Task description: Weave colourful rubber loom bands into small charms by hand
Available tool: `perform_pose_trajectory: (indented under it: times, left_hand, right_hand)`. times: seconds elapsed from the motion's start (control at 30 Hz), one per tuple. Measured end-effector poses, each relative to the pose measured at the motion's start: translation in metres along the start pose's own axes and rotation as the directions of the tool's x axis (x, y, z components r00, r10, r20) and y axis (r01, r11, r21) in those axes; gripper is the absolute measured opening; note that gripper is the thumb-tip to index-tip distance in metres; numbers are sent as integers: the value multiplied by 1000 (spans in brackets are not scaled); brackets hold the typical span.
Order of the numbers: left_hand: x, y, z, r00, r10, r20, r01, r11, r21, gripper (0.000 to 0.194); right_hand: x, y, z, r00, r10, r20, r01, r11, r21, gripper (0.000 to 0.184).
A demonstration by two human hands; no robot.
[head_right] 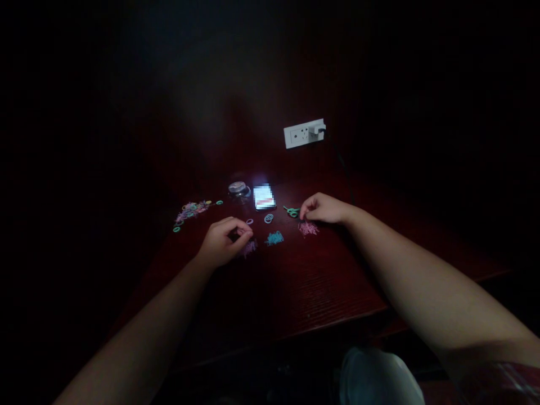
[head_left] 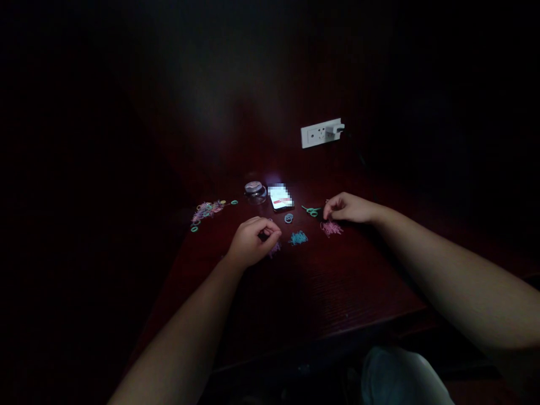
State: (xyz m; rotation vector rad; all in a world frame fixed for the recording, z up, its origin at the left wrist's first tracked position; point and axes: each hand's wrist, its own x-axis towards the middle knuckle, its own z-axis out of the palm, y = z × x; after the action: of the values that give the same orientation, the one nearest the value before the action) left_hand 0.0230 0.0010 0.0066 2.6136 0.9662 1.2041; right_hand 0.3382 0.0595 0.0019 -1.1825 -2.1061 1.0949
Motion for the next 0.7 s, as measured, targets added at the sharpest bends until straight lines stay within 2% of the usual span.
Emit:
perform_pose_trajectory:
  times: [0.2, 0.4, 0.7]
  left_hand:
    - [0, 0, 0, 1000, 1, 6, -1, 1000, 1, 9]
    - [0, -1, 0, 1000, 0, 8, 0, 1000, -5, 9]
    - [0, -1, 0, 1000, -1, 12, 1, 1000, -9, 9]
  right_hand:
    - [4, 8, 0, 999, -34, 22, 36, 993, -111, 16]
    - [4, 7, 3, 1000, -14, 24, 17, 991, -131, 16]
    - [3, 1, 7, 997, 25, -69, -34, 991, -132, 23]
